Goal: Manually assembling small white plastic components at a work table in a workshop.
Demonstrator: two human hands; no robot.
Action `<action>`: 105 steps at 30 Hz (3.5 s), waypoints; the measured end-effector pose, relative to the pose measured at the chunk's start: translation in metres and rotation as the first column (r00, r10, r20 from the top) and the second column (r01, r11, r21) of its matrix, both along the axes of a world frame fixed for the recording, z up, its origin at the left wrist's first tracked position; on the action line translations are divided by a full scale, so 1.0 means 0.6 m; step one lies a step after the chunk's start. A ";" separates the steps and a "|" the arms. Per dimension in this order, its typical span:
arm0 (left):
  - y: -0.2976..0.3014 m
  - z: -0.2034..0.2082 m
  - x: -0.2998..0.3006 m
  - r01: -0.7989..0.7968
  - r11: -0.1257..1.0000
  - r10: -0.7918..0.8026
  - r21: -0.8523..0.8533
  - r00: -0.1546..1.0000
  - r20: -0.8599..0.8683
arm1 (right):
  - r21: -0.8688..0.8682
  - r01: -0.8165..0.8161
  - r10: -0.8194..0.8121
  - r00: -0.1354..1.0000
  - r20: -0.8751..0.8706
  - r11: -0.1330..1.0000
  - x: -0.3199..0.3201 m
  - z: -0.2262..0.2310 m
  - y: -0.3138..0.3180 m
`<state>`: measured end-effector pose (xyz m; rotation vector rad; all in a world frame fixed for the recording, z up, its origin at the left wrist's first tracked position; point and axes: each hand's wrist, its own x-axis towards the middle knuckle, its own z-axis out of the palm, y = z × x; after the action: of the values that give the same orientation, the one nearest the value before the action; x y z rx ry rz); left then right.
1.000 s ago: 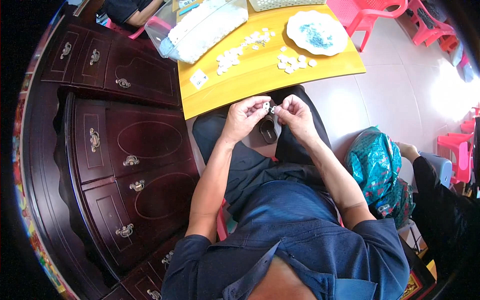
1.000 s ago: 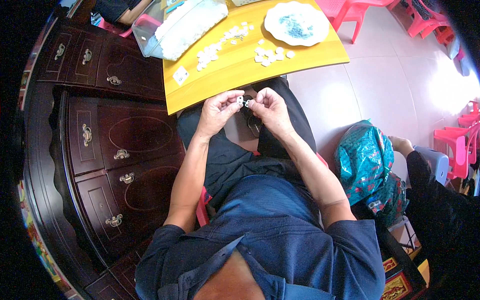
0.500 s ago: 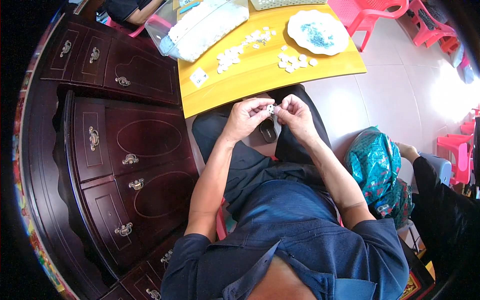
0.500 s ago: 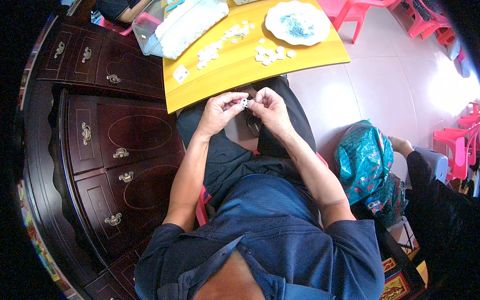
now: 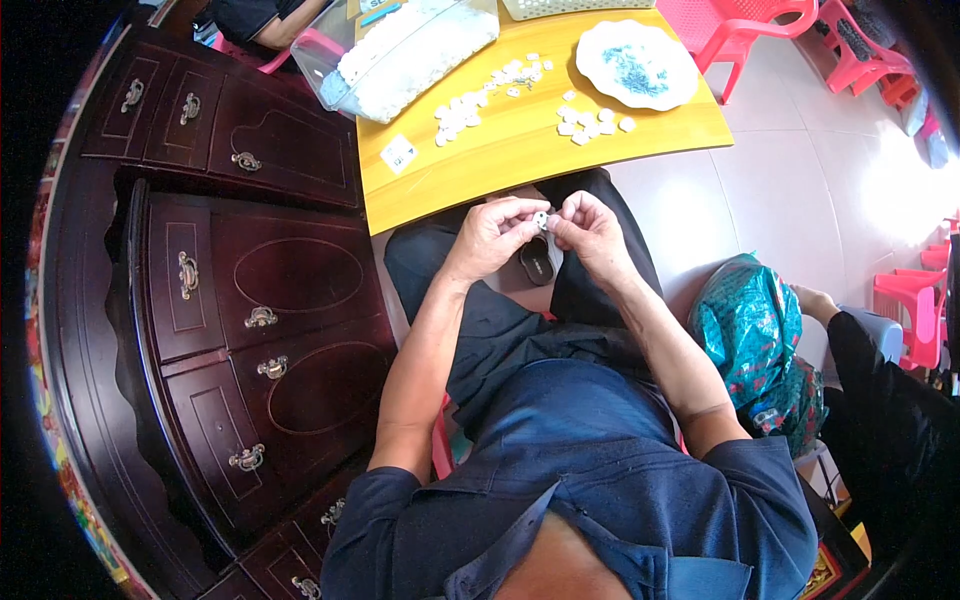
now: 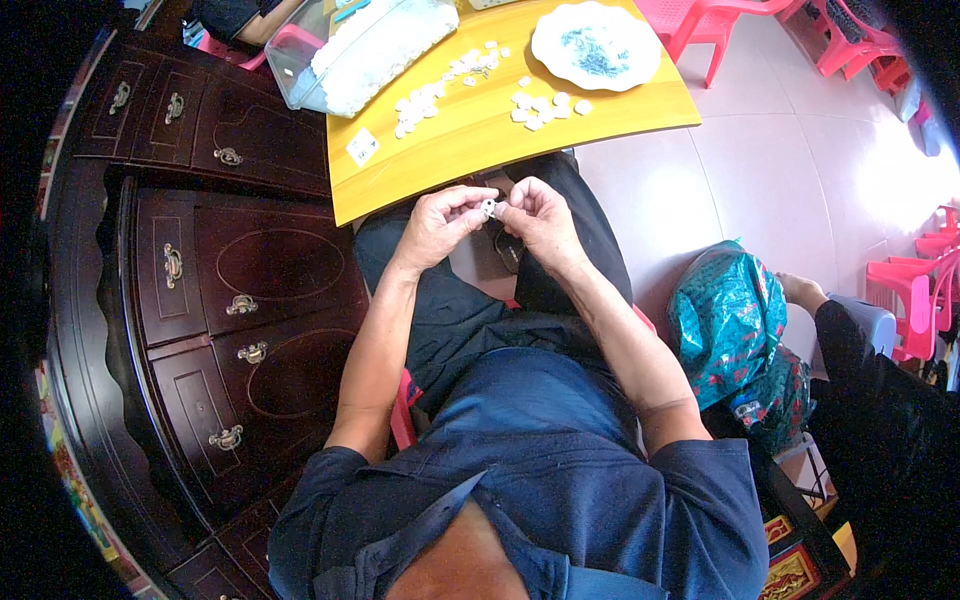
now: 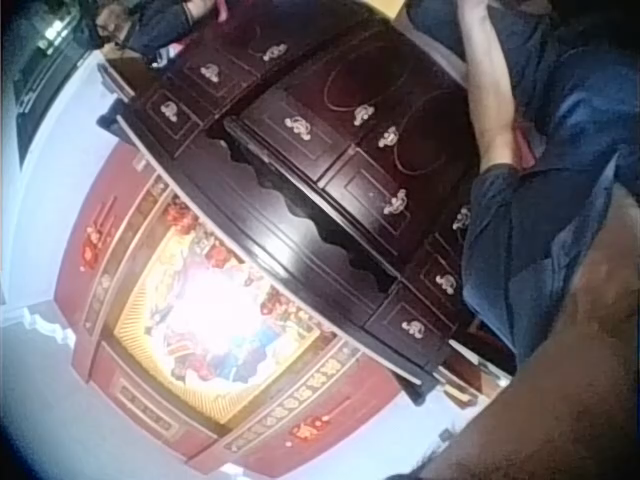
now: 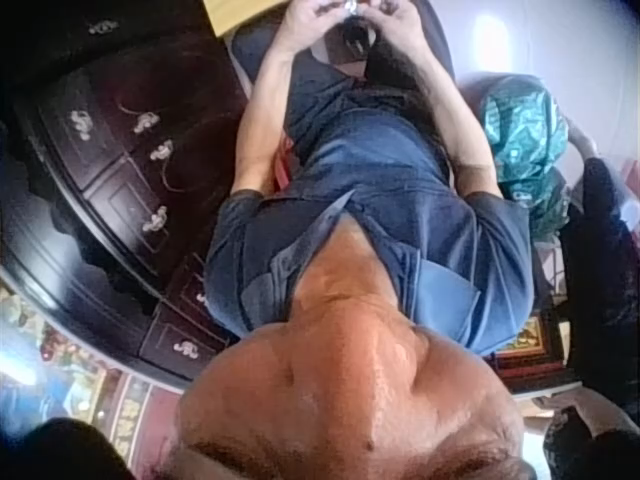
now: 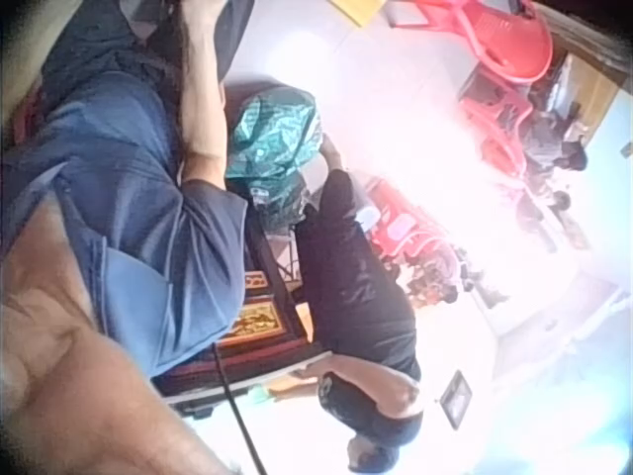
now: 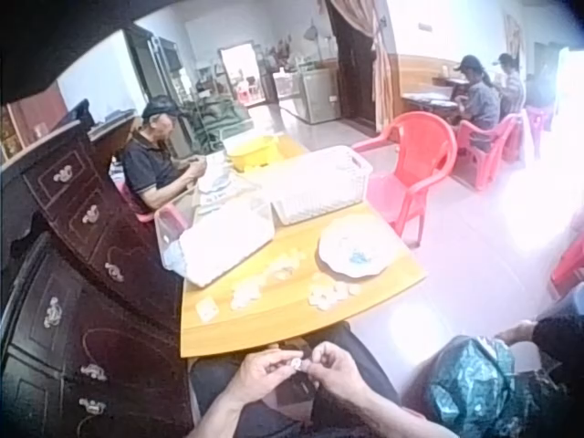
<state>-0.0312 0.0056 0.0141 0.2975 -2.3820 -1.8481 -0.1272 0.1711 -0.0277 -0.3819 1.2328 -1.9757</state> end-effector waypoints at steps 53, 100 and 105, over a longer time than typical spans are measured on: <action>0.051 0.014 -0.010 -0.170 0.716 -0.027 -0.677 0.962 -0.270 | -0.019 0.133 -0.118 0.928 0.354 0.991 0.013 -0.007 -0.003; -0.047 -0.003 -0.202 -0.182 0.727 0.059 -0.662 0.977 -0.203 | 0.009 0.151 -0.147 0.942 0.302 0.988 -0.002 -0.014 -0.001; -0.056 0.003 -0.223 -0.188 0.576 -0.035 -0.796 0.967 -0.254 | 0.031 0.126 -0.129 0.946 0.298 0.992 0.000 -0.008 -0.003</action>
<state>-0.1649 -0.0277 0.0156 0.0570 -2.6557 -0.5132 -0.1272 0.1695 -0.0327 0.0077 1.0957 -2.0441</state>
